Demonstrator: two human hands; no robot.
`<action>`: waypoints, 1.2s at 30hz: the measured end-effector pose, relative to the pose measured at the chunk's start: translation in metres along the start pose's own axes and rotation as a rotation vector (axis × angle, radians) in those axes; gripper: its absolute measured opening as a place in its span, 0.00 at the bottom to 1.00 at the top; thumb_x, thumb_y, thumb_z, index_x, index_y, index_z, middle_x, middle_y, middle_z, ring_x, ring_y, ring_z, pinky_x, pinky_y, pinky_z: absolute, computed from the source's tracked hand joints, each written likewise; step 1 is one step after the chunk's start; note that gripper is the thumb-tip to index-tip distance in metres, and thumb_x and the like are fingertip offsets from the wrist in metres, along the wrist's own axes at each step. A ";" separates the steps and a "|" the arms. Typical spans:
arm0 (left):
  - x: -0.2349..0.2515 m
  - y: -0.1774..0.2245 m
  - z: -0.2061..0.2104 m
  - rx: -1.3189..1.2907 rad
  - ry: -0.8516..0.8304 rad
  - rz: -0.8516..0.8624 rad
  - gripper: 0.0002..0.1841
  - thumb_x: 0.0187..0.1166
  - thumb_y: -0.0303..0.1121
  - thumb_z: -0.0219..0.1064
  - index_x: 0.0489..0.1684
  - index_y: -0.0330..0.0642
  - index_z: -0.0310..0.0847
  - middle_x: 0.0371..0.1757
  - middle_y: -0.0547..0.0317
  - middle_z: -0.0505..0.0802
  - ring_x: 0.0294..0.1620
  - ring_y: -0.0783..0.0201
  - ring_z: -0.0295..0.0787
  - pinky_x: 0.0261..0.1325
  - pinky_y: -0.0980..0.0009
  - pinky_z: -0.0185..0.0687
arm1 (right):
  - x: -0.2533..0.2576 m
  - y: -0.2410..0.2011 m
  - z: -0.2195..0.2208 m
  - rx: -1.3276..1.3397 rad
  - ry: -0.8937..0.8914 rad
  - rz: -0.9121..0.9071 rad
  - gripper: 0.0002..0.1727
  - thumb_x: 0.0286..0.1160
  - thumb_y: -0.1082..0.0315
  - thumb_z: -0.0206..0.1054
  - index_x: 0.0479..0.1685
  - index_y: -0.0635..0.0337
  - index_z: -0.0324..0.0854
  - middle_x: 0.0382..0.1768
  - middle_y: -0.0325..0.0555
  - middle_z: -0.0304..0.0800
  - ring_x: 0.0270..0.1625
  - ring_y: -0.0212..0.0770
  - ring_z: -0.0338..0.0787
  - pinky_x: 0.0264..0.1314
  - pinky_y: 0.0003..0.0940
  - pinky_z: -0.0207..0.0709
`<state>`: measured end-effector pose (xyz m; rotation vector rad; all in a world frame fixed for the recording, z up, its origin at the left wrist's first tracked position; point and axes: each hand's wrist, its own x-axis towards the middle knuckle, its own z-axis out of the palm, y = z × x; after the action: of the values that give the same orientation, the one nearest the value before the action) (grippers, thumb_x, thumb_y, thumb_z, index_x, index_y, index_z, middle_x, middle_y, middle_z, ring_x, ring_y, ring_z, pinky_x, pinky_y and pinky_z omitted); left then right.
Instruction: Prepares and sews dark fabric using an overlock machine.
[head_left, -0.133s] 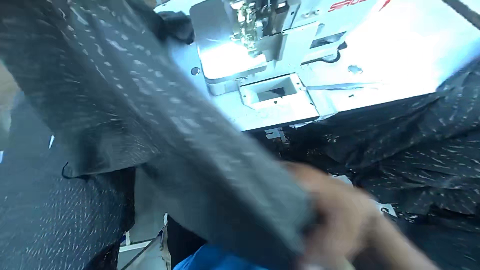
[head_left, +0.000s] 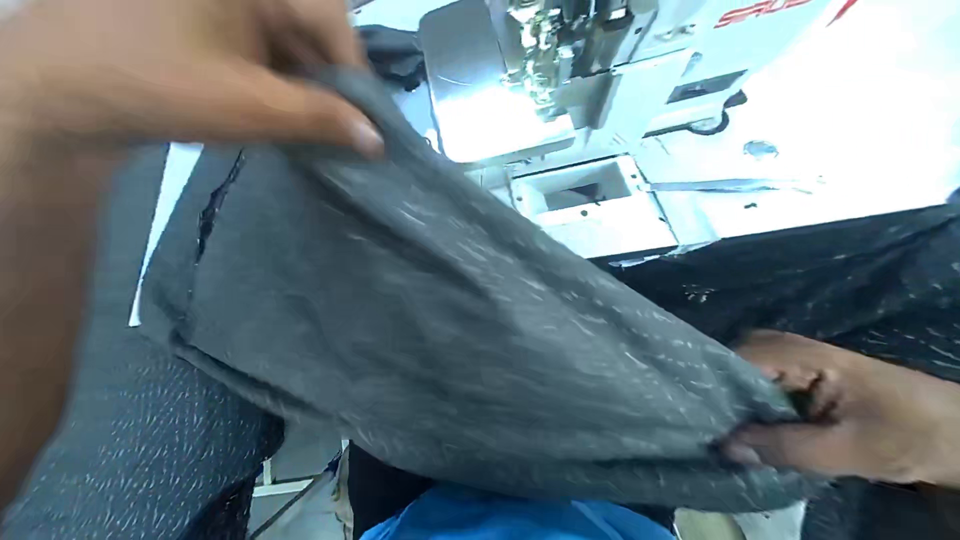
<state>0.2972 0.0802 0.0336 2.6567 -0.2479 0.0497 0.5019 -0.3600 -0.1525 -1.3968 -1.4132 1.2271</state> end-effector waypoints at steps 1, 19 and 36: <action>0.011 0.005 0.023 0.000 -0.086 0.032 0.12 0.76 0.49 0.72 0.34 0.52 0.87 0.26 0.75 0.86 0.25 0.83 0.77 0.26 0.81 0.73 | -0.017 0.017 0.001 -0.172 0.079 0.212 0.07 0.59 0.58 0.81 0.33 0.44 0.92 0.24 0.27 0.91 0.25 0.24 0.88 0.24 0.27 0.83; 0.030 0.052 0.123 -0.244 -0.106 -0.138 0.07 0.79 0.35 0.70 0.47 0.45 0.90 0.39 0.71 0.93 0.36 0.80 0.88 0.36 0.84 0.87 | 0.131 -0.014 0.079 -0.605 1.118 -0.515 0.01 0.73 0.71 0.74 0.37 0.56 0.90 0.41 0.46 0.94 0.47 0.42 0.91 0.53 0.40 0.81; 0.041 0.059 0.126 -0.344 -0.048 -0.197 0.08 0.83 0.35 0.67 0.41 0.45 0.92 0.32 0.71 0.92 0.31 0.79 0.87 0.33 0.83 0.83 | 0.116 -0.043 0.100 -0.071 0.730 -0.513 0.04 0.80 0.69 0.70 0.43 0.60 0.87 0.36 0.35 0.91 0.38 0.24 0.89 0.41 0.20 0.86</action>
<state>0.3257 -0.0359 -0.0485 2.3280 -0.0067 -0.1107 0.3849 -0.2524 -0.1446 -1.2309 -1.1728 0.2846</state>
